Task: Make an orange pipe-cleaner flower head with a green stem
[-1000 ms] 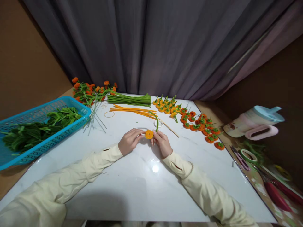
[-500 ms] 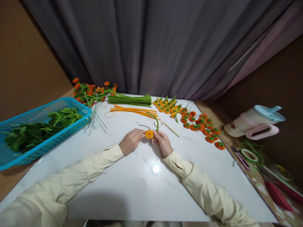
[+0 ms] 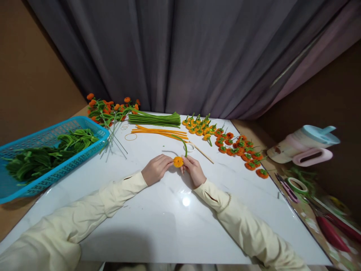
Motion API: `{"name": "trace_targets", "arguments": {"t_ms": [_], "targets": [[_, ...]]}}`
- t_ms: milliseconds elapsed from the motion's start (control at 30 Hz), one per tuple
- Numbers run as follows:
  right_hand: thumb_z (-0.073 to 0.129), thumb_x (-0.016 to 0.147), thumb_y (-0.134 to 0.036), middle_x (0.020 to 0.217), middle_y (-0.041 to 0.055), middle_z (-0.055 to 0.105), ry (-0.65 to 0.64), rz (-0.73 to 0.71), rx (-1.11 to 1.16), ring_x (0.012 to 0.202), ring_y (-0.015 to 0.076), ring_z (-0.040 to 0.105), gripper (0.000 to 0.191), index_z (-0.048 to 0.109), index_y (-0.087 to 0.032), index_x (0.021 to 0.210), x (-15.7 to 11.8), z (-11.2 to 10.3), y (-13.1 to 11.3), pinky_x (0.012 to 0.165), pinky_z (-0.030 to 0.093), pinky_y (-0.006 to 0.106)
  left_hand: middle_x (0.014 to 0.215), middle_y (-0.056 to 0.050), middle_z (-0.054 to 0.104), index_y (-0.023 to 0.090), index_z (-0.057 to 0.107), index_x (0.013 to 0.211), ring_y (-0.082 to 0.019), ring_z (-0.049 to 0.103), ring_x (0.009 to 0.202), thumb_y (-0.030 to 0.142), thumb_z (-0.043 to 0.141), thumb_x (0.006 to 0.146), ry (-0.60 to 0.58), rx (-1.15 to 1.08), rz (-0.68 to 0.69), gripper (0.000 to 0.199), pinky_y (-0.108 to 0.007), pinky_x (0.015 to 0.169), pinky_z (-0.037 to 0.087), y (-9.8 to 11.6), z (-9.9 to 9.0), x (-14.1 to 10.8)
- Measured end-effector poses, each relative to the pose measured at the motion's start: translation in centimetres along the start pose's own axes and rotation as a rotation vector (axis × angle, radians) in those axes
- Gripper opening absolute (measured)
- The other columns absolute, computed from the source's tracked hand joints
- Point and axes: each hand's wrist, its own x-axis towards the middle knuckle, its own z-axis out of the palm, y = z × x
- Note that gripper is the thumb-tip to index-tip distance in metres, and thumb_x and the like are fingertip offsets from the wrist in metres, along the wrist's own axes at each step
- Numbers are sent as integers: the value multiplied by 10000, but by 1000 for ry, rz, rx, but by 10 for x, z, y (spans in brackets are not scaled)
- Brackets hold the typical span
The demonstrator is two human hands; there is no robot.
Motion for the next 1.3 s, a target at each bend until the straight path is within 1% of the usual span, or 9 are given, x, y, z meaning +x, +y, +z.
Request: {"name": "trace_targets", "arguments": {"t_ms": [133, 267, 433, 633, 967, 1300], "targets": [[609, 740, -491, 463, -32, 466, -1, 7, -6, 422, 101, 395, 350, 511, -175, 629, 0, 0, 0, 442, 318, 235, 852, -98, 628, 121, 523, 966, -177, 565, 784, 111, 447, 863, 60, -8, -3, 129, -326, 710, 493, 1, 0, 0], [611, 731, -503, 464, -30, 468, -5, 9, -18, 423, 100, 397, 360, 511, -175, 622, 1, -1, 1, 441, 317, 234, 845, -98, 629, 126, 527, 970, -177, 575, 786, 112, 445, 862, 89, -9, 5, 136, -329, 708, 502, 1, 0, 0], [613, 726, -514, 464, -27, 473, -11, 3, -43, 428, 103, 401, 373, 511, -174, 611, 1, -1, 0, 441, 320, 237, 860, -103, 638, 124, 534, 990, -176, 581, 788, 100, 432, 862, 72, -39, 34, 165, -329, 701, 509, 1, 0, -1], [610, 729, -515, 457, -31, 463, -9, -5, -61, 423, 103, 401, 373, 509, -178, 604, 0, -1, -2, 445, 317, 241, 832, -100, 634, 121, 531, 988, -176, 579, 781, 87, 431, 858, 51, -80, 63, 167, -331, 703, 507, 2, -1, -3], [606, 746, -498, 447, -32, 453, -22, -16, -82, 428, 104, 386, 373, 505, -178, 584, 0, -3, 2, 453, 294, 246, 784, -94, 616, 126, 531, 944, -175, 564, 743, 101, 403, 866, 6, -114, 39, 152, -317, 675, 494, 3, -3, -2], [606, 735, -503, 454, -33, 458, -27, -9, -71, 421, 102, 386, 367, 512, -176, 599, 1, -3, 1, 445, 294, 243, 847, -92, 628, 137, 532, 982, -168, 566, 792, 94, 459, 854, 83, -163, 10, 153, -315, 709, 498, 2, -2, -2]]}}
